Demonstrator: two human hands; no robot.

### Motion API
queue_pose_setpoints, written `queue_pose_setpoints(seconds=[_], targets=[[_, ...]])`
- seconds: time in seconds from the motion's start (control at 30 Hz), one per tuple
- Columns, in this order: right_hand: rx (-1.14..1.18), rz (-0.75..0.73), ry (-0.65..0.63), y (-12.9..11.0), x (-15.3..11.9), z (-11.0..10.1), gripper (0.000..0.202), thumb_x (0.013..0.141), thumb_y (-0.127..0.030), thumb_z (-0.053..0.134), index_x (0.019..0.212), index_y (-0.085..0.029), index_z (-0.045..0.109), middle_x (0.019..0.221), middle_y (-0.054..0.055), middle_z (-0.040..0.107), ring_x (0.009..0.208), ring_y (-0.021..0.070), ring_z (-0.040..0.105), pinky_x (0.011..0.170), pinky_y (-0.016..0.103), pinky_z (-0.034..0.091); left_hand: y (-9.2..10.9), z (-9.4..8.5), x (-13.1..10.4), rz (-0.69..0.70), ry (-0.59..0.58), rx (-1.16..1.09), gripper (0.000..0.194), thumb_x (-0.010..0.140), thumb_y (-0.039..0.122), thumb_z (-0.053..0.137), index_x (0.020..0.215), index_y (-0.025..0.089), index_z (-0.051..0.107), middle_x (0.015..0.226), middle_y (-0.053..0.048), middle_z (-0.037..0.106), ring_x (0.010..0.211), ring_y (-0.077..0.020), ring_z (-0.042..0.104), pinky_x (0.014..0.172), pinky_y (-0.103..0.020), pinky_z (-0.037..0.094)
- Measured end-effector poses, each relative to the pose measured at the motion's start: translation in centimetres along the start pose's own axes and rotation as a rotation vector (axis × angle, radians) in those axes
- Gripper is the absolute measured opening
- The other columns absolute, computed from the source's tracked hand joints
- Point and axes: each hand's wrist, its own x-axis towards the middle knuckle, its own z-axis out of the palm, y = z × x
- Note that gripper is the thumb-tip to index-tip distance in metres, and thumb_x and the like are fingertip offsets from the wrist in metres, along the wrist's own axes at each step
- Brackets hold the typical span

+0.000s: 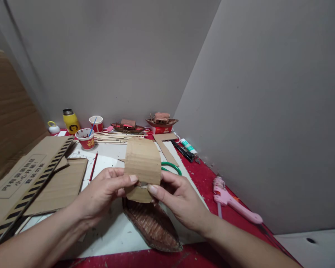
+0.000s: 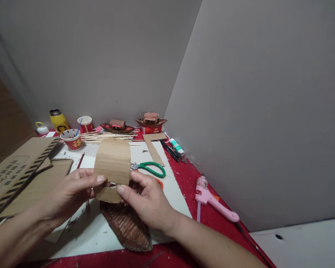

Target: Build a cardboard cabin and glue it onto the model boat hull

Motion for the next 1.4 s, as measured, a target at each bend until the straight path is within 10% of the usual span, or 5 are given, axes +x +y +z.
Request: queue_pose_setpoints(seconds=[0.93, 1.4], targets=[[0.054, 0.141, 0.007, 0.5, 0.0, 0.1, 0.027, 0.082, -0.038, 0.070, 0.098, -0.016, 0.070, 0.076, 0.000, 0.064, 0.058, 0.0070, 0.054, 0.054, 0.020, 0.048, -1.4, 0.3, 0.3, 0.075, 0.118, -0.016, 0.025, 0.071, 0.030, 0.080, 0.092, 0.015, 0.079, 0.079, -0.007, 0.077, 0.066, -0.0152, 0.064, 0.067, -0.024, 0.048], [0.113, 0.122, 0.093, 1.0, 0.3, -0.3, 0.025, 0.079, -0.037, 0.074, 0.094, -0.018, 0.073, 0.080, 0.001, 0.068, 0.058, 0.0074, 0.057, 0.053, 0.020, 0.051, -0.4, -0.7, 0.7, 0.042, -0.036, 0.178, 0.026, 0.074, 0.031, 0.079, 0.097, 0.020, 0.078, 0.086, -0.003, 0.078, 0.076, -0.0150, 0.067, 0.078, -0.026, 0.050]])
